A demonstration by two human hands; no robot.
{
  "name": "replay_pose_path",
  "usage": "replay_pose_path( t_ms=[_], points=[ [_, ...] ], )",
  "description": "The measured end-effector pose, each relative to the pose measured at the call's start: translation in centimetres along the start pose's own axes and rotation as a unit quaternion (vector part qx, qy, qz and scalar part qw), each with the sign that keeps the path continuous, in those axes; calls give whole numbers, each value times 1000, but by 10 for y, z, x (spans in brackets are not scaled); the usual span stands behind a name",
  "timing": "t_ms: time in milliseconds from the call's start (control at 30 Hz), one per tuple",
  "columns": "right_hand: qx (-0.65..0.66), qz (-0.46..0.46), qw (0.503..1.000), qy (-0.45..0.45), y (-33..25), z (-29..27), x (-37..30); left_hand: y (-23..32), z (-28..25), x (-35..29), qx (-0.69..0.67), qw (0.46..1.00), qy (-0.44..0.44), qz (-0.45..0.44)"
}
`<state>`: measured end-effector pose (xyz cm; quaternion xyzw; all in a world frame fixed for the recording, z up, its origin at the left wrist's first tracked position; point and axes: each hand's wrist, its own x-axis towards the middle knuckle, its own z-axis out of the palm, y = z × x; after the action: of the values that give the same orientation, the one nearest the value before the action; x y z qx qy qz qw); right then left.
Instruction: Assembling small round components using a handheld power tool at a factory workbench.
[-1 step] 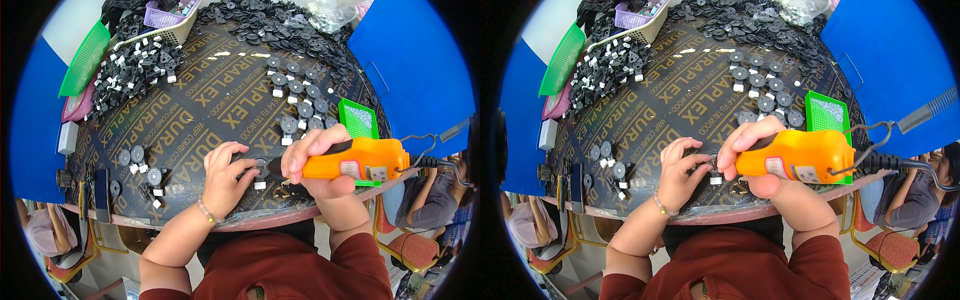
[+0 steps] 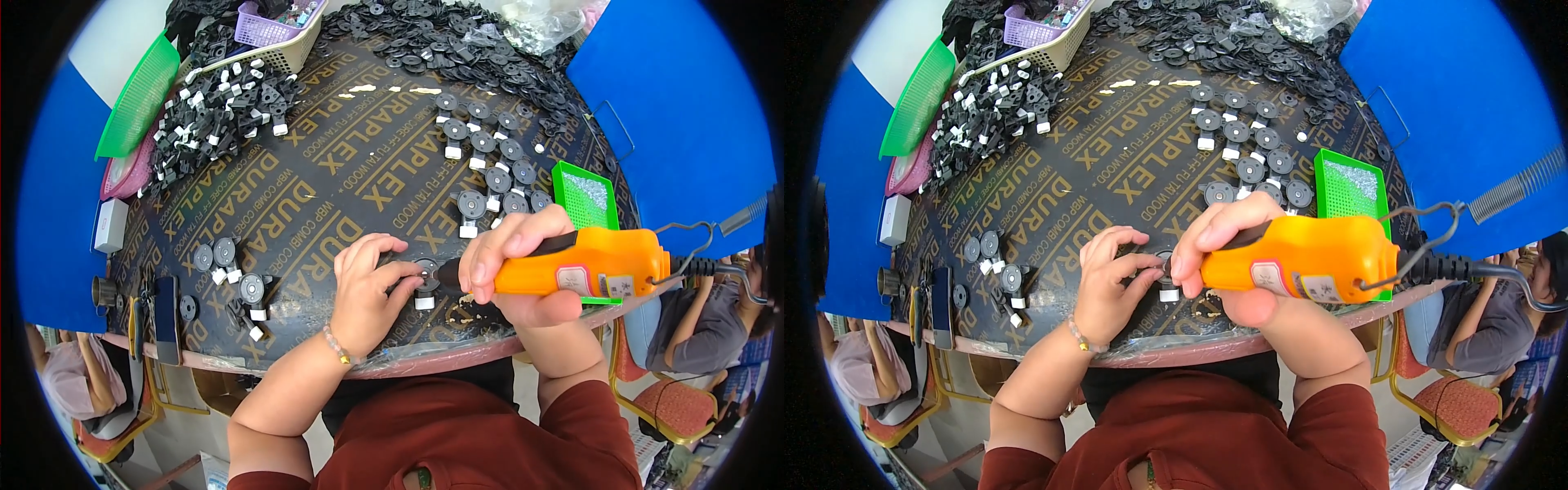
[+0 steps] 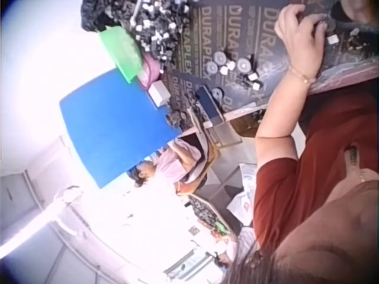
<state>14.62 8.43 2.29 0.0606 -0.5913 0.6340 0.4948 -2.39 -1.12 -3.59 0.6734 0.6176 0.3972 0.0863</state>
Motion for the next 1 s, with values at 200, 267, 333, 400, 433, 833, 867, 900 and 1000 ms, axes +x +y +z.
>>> replay_pose_path(
  t_ms=[200, 267, 333, 400, 433, 833, 867, 900, 1000],
  points=[
    [20, -25, 999, -30, -1, 1, 3, -4, -2, -2, -58, 998, -16, -14],
    [23, -22, 999, -22, -1, 1, 3, -6, -2, -4, -48, 998, -28, 7],
    [4, -33, 999, -15, 3, -4, 3, 5, -5, 3, -42, 999, -21, -11],
    [-10, -9, 1000, 7, 9, -7, 1, 7, -6, 2, -20, 999, -41, -25],
    [-10, 12, 1000, 20, 10, -7, 1, 7, -5, 1, -20, 999, -42, -26],
    [31, 40, 997, 51, 20, 2, 4, -1, 1, -1, -11, 994, -95, -47],
    [19, 31, 999, 28, 22, 0, 6, -1, 1, -1, -11, 995, -91, -39],
    [28, 50, 998, 27, 21, 1, 8, -2, 1, 0, -10, 996, -85, -30],
    [13, 89, 996, 20, 20, 10, 17, -1, 0, 1, -17, 996, -80, -33]
  ],
)
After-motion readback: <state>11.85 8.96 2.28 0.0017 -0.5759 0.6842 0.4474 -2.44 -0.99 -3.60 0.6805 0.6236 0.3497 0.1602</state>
